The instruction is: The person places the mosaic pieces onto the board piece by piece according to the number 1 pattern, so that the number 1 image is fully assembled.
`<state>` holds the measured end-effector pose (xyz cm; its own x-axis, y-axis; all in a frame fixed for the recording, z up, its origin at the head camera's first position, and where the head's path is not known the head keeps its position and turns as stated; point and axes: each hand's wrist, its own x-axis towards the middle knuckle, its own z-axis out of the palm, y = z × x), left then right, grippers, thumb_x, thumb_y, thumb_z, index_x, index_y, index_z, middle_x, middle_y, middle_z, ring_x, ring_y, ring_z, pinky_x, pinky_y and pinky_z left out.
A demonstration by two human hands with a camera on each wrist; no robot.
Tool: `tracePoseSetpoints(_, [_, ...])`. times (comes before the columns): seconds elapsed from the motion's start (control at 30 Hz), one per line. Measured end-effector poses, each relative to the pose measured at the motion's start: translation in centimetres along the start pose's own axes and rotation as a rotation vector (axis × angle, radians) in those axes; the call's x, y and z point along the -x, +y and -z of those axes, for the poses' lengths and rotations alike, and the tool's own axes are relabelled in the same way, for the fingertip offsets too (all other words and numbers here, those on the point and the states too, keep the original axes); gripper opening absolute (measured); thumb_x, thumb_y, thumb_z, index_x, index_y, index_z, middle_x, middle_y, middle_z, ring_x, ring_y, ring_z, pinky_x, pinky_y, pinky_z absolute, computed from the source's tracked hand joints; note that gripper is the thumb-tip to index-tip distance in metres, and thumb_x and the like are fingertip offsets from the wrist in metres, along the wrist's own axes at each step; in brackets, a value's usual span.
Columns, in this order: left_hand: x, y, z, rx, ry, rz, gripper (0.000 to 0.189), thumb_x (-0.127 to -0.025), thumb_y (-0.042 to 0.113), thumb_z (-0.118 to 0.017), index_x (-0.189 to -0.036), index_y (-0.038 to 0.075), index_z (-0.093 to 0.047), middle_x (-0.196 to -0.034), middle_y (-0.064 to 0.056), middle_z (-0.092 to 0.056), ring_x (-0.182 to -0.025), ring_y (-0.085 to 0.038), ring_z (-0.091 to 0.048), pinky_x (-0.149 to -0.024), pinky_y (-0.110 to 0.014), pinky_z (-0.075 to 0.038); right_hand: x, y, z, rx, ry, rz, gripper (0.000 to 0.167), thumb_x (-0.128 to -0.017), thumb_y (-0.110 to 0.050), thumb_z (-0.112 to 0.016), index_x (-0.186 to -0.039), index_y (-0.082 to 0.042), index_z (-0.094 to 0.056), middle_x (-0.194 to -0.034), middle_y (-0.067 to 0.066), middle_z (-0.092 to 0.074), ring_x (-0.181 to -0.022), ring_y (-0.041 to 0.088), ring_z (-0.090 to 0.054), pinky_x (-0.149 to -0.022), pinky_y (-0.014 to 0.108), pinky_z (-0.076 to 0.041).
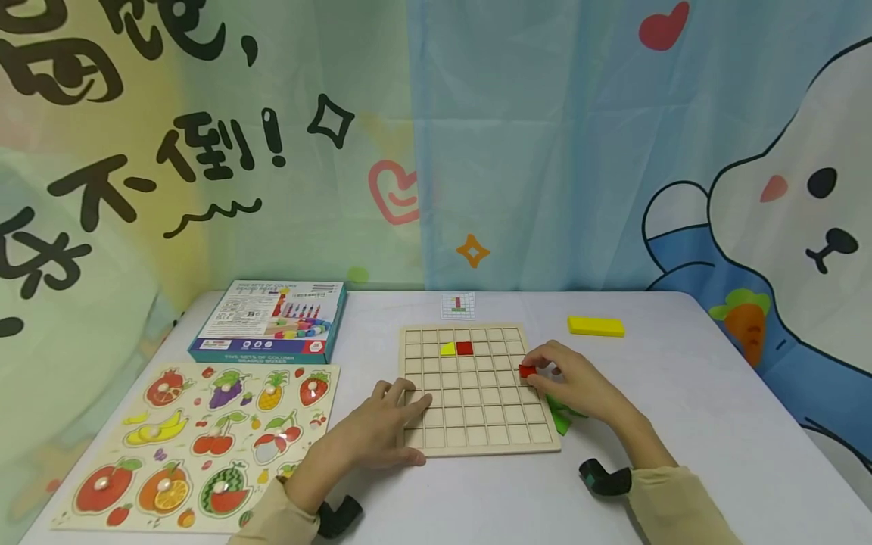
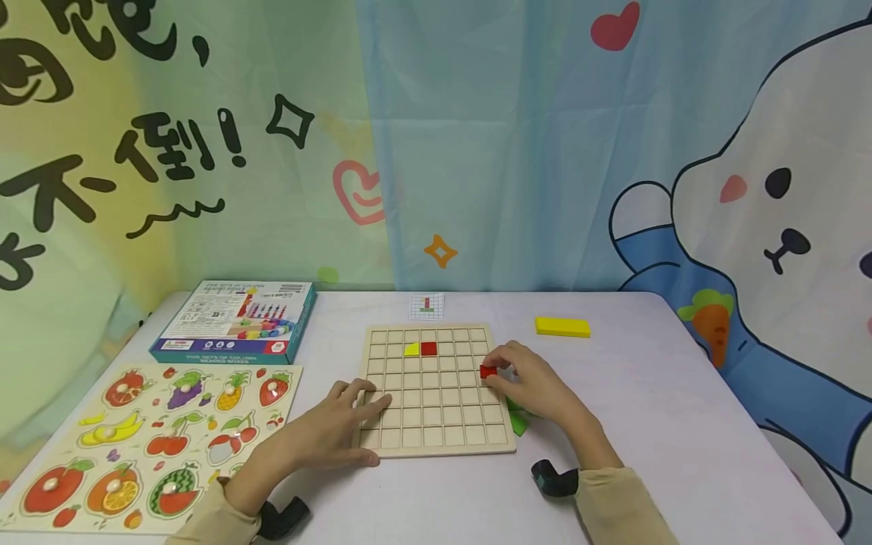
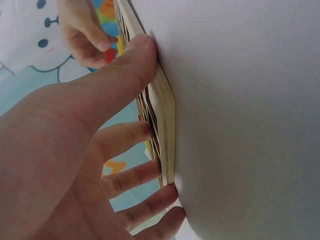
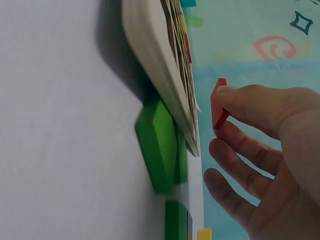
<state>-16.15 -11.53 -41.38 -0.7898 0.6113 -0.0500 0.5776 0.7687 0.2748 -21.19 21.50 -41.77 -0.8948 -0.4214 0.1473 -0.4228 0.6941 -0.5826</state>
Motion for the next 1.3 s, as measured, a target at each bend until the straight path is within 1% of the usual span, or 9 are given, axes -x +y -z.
tracePoseSetpoints(0.27, [0.2,0.0,0.2,0.006,-0.008,0.013,0.081,-0.075,0.049,-0.074,-0.142,0.013,-0.044,-0.136,-0.014,-0.042,-0.116,-0.034,-0.042,-0.093,-0.046,-0.045,-1.1,-0.5,-1.2,-0.013,0.017,0.013,0.024,-0.088,-0.019,-0.066,-0.111,-0.011,-0.062,-0.108,0.002,-0.060,-0.097,0.019,-0.057,-0.084,0.040,-0.049])
tracePoseSetpoints(0.47, [0.1,0.1,0.1,-0.013,-0.022,0.026,0.082,-0.075,0.052,-0.072,-0.142,0.016,-0.044,-0.137,-0.012,-0.042,-0.118,-0.033,-0.043,-0.093,-0.045,-0.045,-1.8,-1.3,-1.8,-0.040,-0.004,-0.013,0.024,-0.089,-0.020,-0.065,-0.112,-0.012,-0.062,-0.108,0.001,-0.059,-0.098,0.019,-0.057,-0.086,0.039,-0.048])
tracePoseSetpoints(0.6, [0.0,0.1,0.1,-0.034,-0.020,0.029,0.082,-0.074,0.054,-0.072,-0.142,0.018,-0.044,-0.138,-0.011,-0.042,-0.118,-0.031,-0.043,-0.092,-0.044,-0.045,-2.2,-1.7,-2.1,-0.059,-0.012,-0.032,0.024,-0.089,-0.019,-0.066,-0.112,-0.013,-0.063,-0.108,0.000,-0.059,-0.096,0.017,-0.056,-0.084,0.035,-0.048])
tracePoseSetpoints(0.77, [0.1,0.1,0.1,-0.045,-0.024,0.041,0.082,-0.074,0.055,-0.072,-0.142,0.019,-0.044,-0.138,-0.009,-0.042,-0.118,-0.030,-0.043,-0.091,-0.044,-0.045,-2.9,-2.0,-2.7,-0.052,-0.012,-0.009,0.020,-0.089,-0.018,-0.066,-0.108,-0.013,-0.064,-0.107,0.001,-0.059,-0.093,0.014,-0.054,-0.080,0.029,-0.048])
tracePoseSetpoints(0.9, [0.1,0.1,0.2,-0.048,-0.026,0.048,0.082,-0.074,0.055,-0.072,-0.142,0.019,-0.044,-0.139,-0.009,-0.042,-0.118,-0.030,-0.042,-0.091,-0.044,-0.045,-3.3,-2.5,-3.1,-0.060,-0.016,0.001,0.018,-0.089,-0.017,-0.066,-0.106,-0.014,-0.064,-0.108,0.001,-0.059,-0.094,0.016,-0.055,-0.081,0.031,-0.048])
tracePoseSetpoints(1.2, [0.0,0.0,0.1,-0.067,-0.034,0.052,0.083,-0.073,0.057,-0.071,-0.143,0.021,-0.044,-0.139,-0.008,-0.042,-0.118,-0.029,-0.043,-0.091,-0.043,-0.046,-4.2,-3.4,-3.7,-0.091,-0.048,-0.027,0.018,-0.089,-0.019,-0.065,-0.107,-0.016,-0.063,-0.105,0.000,-0.059,-0.090,0.014,-0.054,-0.078,0.031,-0.047])
tracePoseSetpoints(1.3, [-0.1,0.0,0.1,-0.070,-0.037,0.056,0.083,-0.073,0.058,-0.071,-0.143,0.022,-0.043,-0.139,-0.008,-0.042,-0.118,-0.029,-0.043,-0.090,-0.043,-0.046,-4.4,-3.6,-3.8,-0.082,-0.042,-0.011,0.016,-0.089,-0.019,-0.065,-0.105,-0.016,-0.064,-0.104,0.000,-0.059,-0.090,0.014,-0.054,-0.079,0.031,-0.047])
